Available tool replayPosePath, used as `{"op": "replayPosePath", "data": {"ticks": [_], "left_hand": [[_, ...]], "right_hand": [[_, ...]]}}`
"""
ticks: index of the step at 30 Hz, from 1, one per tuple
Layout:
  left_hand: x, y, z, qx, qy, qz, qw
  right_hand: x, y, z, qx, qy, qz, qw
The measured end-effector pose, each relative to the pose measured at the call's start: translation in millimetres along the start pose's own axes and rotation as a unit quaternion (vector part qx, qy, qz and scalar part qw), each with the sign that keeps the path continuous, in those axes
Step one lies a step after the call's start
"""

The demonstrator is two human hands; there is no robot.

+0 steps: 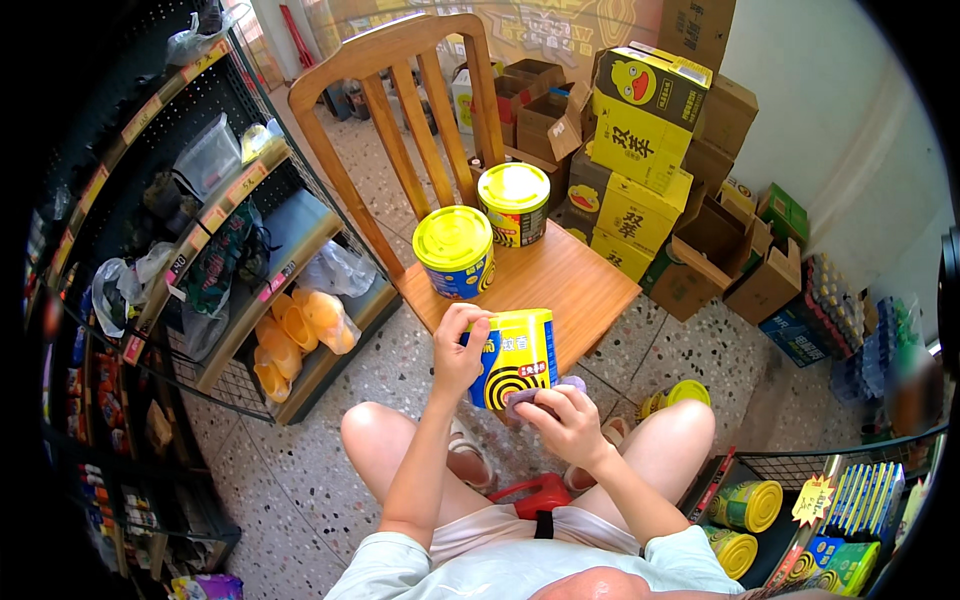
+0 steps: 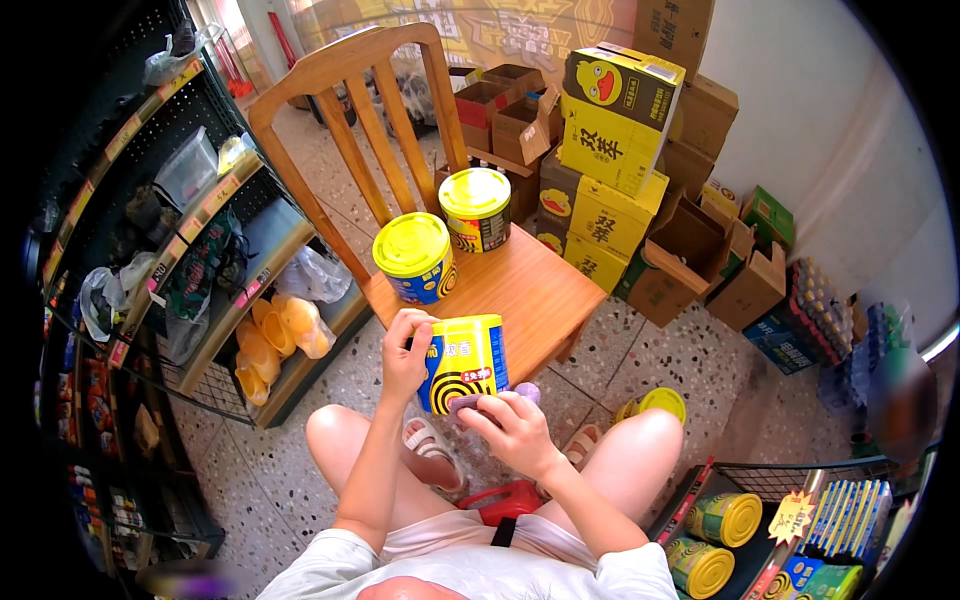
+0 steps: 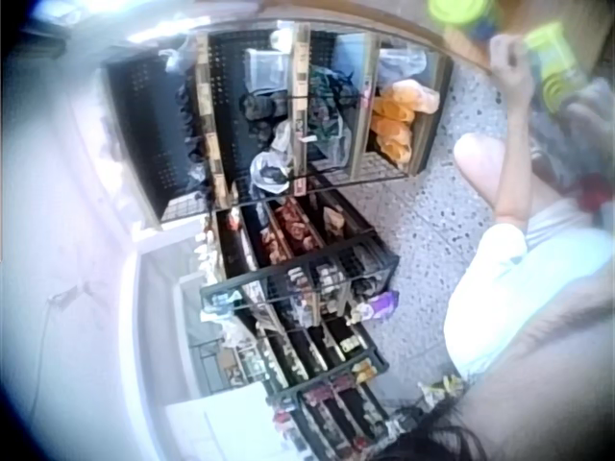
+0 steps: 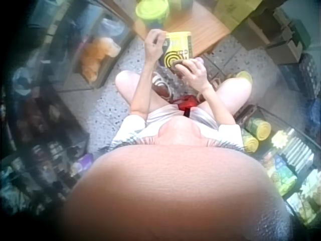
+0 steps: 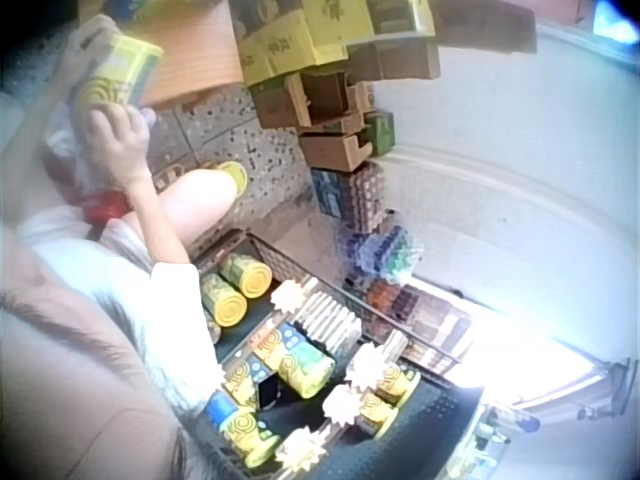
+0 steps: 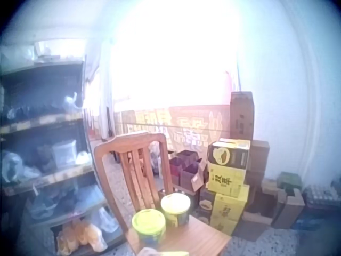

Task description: The person cleans the lids of several blue and yellow plastic containers using a purple cloth while sitting in a storage area.

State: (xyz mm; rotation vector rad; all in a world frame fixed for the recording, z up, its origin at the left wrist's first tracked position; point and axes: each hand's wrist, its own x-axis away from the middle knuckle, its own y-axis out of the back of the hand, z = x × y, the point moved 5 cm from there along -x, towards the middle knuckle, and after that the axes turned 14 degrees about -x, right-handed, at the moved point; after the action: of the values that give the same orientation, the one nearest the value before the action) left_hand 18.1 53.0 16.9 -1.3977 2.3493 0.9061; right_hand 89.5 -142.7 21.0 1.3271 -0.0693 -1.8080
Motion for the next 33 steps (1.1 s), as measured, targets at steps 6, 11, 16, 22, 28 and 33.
{"op": "replayPosePath", "data": {"ticks": [6, 11, 16, 22, 28, 33], "left_hand": [[3, 5, 14, 0.039, 0.011, 0.004, 0.999], [3, 6, 21, 0.06, 0.011, 0.008, 0.998], [15, -4, 36, 0.153, 0.037, -0.005, 0.988], [12, -3, 32, 0.155, 0.06, 0.004, 0.986], [4, -1, 1, 0.02, 0.058, 0.026, 0.998], [4, -2, -4, -0.019, 0.021, 0.008, 1.0]], "right_hand": [[17, -2, -14, 0.013, -0.005, -0.03, 0.999], [13, -6, -8, 0.032, 0.029, -0.016, 0.999], [7, -4, 6, 0.052, 0.045, 0.003, 0.998], [2, -2, 8, 0.044, 0.014, 0.0, 0.999], [0, -4, 10, 0.026, 0.001, 0.018, 0.999], [-15, 2, 15, 0.001, -0.012, 0.04, 0.999]]}}
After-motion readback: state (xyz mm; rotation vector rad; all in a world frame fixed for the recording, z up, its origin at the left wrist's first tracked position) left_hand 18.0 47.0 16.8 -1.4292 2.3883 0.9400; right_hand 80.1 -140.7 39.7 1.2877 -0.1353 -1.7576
